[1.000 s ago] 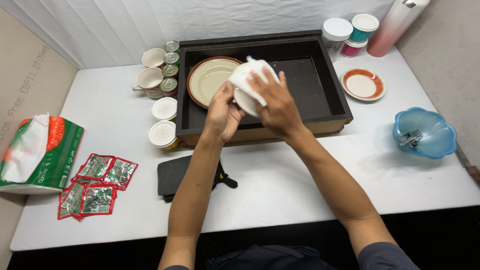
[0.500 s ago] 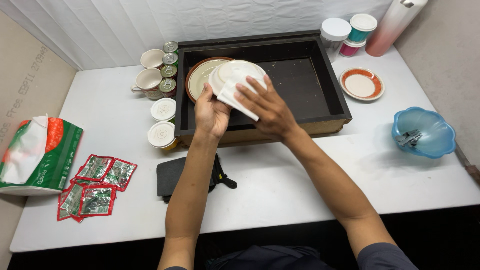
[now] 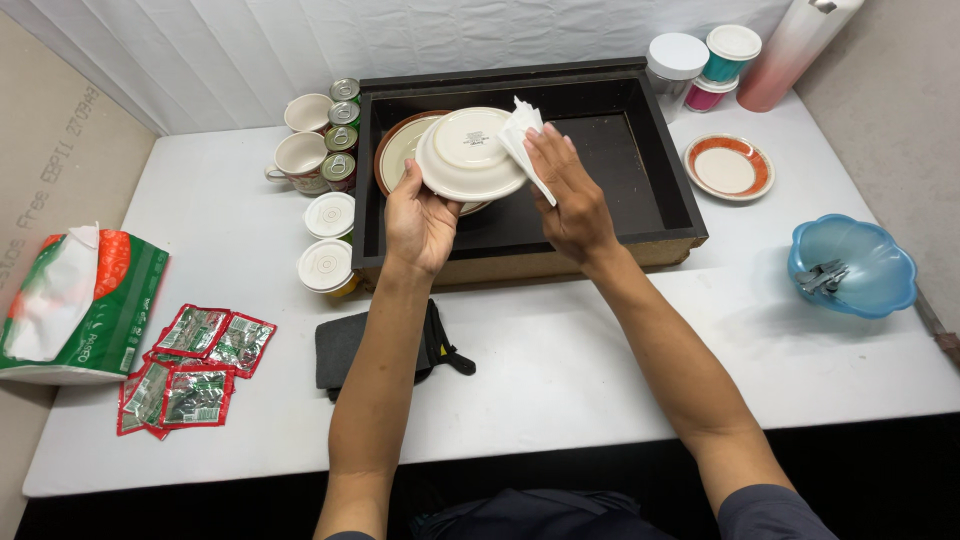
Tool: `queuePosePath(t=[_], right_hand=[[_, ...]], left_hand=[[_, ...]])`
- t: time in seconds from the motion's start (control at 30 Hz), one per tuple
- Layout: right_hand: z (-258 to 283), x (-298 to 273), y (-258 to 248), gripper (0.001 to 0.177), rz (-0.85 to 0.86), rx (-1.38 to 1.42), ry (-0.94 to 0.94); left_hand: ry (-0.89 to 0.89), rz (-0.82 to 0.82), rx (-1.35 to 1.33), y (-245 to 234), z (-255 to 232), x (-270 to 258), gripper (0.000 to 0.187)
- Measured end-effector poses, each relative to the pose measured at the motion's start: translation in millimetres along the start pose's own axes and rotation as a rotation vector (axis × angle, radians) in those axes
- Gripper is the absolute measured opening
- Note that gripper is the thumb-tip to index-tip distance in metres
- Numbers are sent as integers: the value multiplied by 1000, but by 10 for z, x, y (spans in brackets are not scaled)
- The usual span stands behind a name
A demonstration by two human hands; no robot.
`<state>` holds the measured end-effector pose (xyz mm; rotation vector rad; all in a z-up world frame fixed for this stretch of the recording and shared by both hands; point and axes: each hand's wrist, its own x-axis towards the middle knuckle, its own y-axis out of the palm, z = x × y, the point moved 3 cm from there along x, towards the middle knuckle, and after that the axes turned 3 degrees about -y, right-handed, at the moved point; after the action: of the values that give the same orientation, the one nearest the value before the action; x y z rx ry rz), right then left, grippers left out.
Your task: The person wipes several small bowls and a large plate using a white napkin, handling them one at a time from a tray on a table.
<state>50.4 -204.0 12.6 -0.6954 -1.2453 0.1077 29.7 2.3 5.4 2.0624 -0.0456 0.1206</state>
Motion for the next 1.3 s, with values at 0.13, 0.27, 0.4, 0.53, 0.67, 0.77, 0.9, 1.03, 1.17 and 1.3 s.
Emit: queuePosePath(t=[0.13, 0.27, 0.4, 0.53, 0.67, 0.77, 0.9, 1.03, 1.17, 1.3], right_hand=[[225, -1, 21, 42, -45, -61, -91], [176, 76, -50, 40, 15, -87, -94], [170, 71, -117, 42, -22, -50, 23], [249, 24, -9, 39, -2, -100, -160], [42, 0, -38, 38, 0, -37, -60], [62, -15, -15, 41, -46, -52, -54], [203, -29, 20, 38, -53, -133, -191], [95, 41, -110, 38, -14, -58, -64], [191, 63, -103, 37, -47, -28, -50], [241, 31, -68, 35, -9, -106, -164]], left_hand=[[-25, 21, 50, 56, 33, 2, 51], [-18, 9, 80, 66, 13, -46, 50], [-25, 30, 82, 112, 27, -48, 51], [-60, 29, 114, 97, 70, -48, 53], [0, 32, 64, 47, -18, -38, 50], [-2, -19, 41, 23, -22, 8, 50], [-31, 19, 56, 10, 46, 3, 50], [-16, -8, 45, 11, 4, -14, 50], [-21, 10, 102, 57, 74, -6, 51], [-34, -9, 107, 61, 81, -19, 51]])
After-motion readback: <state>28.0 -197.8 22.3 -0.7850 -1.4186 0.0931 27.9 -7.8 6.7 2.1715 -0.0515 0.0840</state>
